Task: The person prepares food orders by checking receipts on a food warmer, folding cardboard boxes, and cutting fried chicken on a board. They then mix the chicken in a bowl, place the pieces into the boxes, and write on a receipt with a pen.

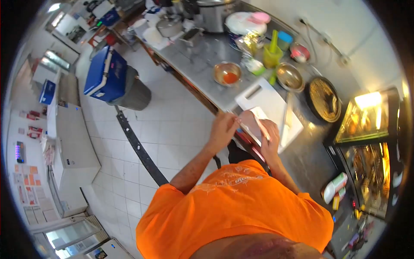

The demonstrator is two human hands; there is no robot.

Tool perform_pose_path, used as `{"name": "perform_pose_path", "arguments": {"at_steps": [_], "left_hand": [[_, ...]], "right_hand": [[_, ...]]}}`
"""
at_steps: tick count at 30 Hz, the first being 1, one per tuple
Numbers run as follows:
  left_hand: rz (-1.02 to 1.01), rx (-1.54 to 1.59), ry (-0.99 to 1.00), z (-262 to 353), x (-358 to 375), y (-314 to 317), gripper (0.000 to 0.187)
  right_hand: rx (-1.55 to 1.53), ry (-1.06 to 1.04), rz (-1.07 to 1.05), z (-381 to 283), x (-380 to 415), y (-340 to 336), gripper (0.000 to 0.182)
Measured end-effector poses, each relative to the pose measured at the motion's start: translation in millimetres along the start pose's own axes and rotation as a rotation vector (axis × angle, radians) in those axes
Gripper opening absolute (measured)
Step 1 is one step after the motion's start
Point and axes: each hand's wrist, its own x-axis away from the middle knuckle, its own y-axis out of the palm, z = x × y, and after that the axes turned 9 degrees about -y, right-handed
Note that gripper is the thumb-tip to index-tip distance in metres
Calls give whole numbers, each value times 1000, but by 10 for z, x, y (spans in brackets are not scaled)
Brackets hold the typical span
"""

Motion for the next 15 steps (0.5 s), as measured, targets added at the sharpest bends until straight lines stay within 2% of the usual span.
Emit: {"name": "perform_pose_path", "arguments": {"at_steps": [1,2,4,6,8,9,11,12,13,15], "left_hand": [[-309,330,-182,-294,-82,-110,36],[-289,302,-180,-393,-168,-221,36],[-332,1254,-582,-576,-397,-452,36],[-138,1001,-537,-475,-754,-1024,38],[-163,761,-513,-1069,-1050,-1525,40],[-139,723,-508,-1190,-1237,-1878,40],[63,816,-751,-1391,-1342,-2541,46],[262,827,-715,-1596,-1396,-2831,47],[456,844,-668,-1803,-1472,-3115,48],[636,971,-466,-2220,-1599,-3731,43]], "right_hand": [[106,-47,-9,-131,-193,154,30],[263,-21,-173,-241,-404,307,37],[394,-97,-296,-163,-756,818,51],[349,-132,-321,13,-1107,1405,60],[266,-198,-311,201,-1508,2042,63],[348,-273,-394,258,-1725,2344,63],[184,-248,-443,154,-2252,2860,63],[79,-229,-501,143,-2515,3074,64],[73,-295,-548,171,-2730,3329,65],[1,-319,-617,194,-3147,3787,64]]}}
